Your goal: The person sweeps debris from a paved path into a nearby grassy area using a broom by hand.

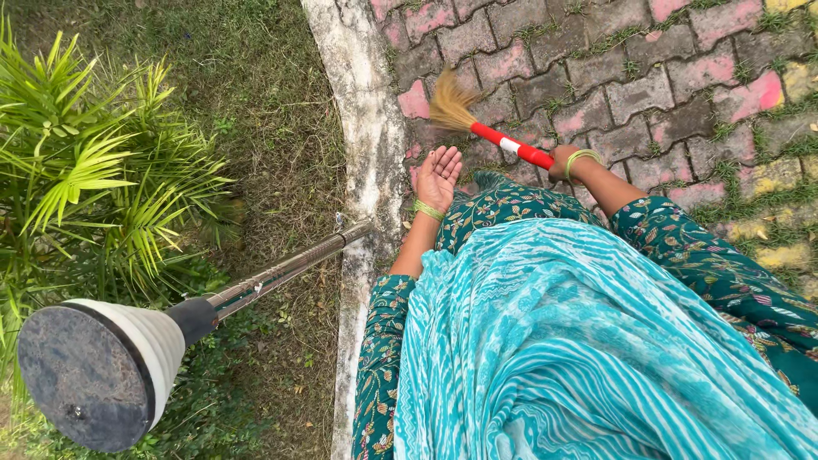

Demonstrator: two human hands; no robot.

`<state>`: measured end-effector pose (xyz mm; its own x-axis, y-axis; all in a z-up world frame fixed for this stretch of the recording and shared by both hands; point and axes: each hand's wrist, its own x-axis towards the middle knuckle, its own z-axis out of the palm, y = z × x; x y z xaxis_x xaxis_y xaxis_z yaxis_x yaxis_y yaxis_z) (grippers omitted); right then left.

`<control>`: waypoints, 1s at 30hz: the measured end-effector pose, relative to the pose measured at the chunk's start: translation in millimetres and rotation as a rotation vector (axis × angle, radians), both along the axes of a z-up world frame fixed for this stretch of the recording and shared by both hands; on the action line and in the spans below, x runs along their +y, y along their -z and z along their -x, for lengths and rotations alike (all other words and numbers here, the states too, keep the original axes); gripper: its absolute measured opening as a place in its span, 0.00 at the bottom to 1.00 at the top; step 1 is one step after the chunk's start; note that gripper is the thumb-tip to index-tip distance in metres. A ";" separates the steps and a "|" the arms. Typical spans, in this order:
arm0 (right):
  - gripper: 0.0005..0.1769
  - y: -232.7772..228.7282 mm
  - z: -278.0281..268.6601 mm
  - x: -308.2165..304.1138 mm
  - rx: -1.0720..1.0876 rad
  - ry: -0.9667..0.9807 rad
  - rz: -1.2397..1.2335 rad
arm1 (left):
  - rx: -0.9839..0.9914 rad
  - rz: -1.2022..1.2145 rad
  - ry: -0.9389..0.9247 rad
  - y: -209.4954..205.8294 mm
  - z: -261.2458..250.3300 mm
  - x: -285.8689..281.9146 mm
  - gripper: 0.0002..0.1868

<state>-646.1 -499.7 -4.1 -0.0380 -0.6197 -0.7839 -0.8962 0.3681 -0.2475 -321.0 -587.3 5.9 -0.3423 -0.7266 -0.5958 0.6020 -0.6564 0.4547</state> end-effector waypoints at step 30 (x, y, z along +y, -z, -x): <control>0.26 -5.3 -3.0 -73.7 0.078 0.108 0.006 | 0.010 -0.034 0.002 -4.0 4.1 -104.7 0.25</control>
<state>-643.1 -573.4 1.2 -0.1654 -0.6130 -0.7725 -0.8679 0.4625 -0.1812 -325.1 -692.0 9.9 -0.3493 -0.7052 -0.6170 0.6051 -0.6725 0.4261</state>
